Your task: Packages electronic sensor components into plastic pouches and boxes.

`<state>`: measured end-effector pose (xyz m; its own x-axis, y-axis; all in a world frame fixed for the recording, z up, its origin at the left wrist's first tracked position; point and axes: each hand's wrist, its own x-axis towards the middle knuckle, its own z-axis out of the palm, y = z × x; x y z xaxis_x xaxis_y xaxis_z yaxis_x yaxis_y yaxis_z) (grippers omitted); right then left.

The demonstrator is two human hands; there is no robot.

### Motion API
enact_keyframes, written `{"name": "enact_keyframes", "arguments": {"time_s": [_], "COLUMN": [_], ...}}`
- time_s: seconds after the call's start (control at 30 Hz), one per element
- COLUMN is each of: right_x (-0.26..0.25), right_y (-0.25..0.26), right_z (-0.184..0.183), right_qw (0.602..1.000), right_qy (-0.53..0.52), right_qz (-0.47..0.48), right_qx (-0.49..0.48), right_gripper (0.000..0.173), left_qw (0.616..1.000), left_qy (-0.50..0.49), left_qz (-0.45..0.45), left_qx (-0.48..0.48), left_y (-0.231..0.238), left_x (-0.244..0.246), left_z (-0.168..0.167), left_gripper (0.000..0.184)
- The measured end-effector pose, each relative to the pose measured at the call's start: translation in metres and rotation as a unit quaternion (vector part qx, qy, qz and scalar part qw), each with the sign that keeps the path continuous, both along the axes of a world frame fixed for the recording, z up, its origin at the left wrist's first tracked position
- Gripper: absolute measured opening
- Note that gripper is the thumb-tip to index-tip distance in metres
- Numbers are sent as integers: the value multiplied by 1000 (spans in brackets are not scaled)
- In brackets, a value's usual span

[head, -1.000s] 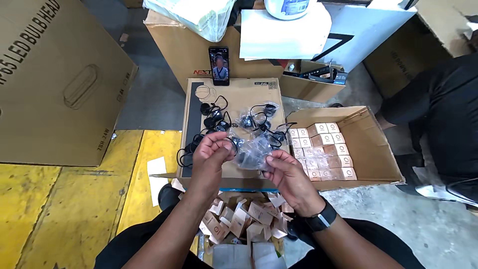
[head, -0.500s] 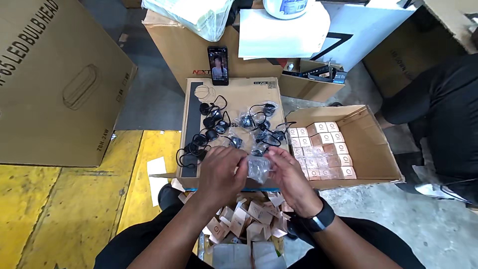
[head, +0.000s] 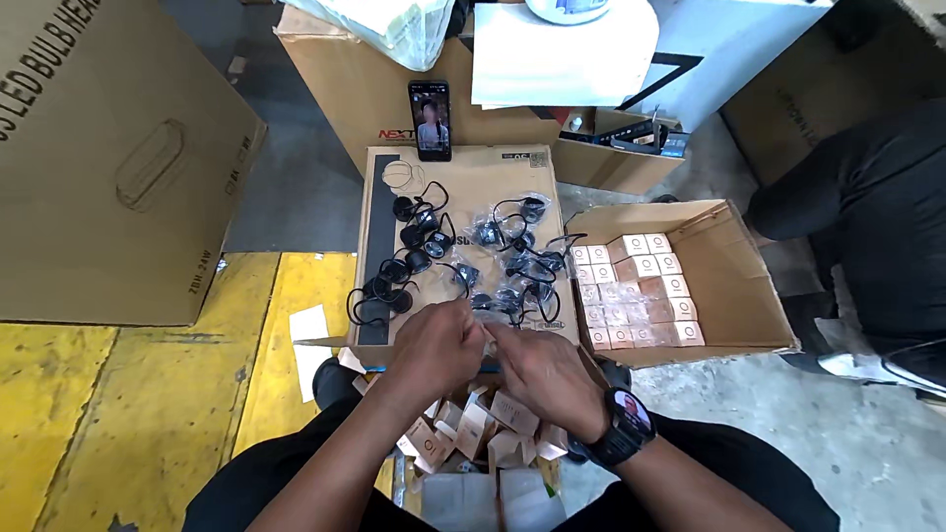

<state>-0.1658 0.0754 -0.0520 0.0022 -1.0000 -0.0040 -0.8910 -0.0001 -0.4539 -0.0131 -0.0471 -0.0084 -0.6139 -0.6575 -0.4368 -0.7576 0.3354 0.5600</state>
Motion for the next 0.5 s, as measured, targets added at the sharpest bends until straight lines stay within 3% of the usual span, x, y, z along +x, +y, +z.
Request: {"name": "enact_keyframes", "arguments": {"time_s": [0.27, 0.5], "right_x": [-11, -16], "right_y": [-4, -4], "right_z": [7, 15], "right_qw": [992, 976], "right_qy": [-18, -187], "right_qz": [-6, -53], "right_qx": [123, 100], "right_gripper": [25, 21], "left_qw": [996, 992], "left_qy": [60, -78], "left_qz": [59, -30], "left_qx": [-30, -98], "left_y": [1, -1], "left_x": [-1, -2], "left_z": [-5, -10], "left_gripper": [7, 18]}}
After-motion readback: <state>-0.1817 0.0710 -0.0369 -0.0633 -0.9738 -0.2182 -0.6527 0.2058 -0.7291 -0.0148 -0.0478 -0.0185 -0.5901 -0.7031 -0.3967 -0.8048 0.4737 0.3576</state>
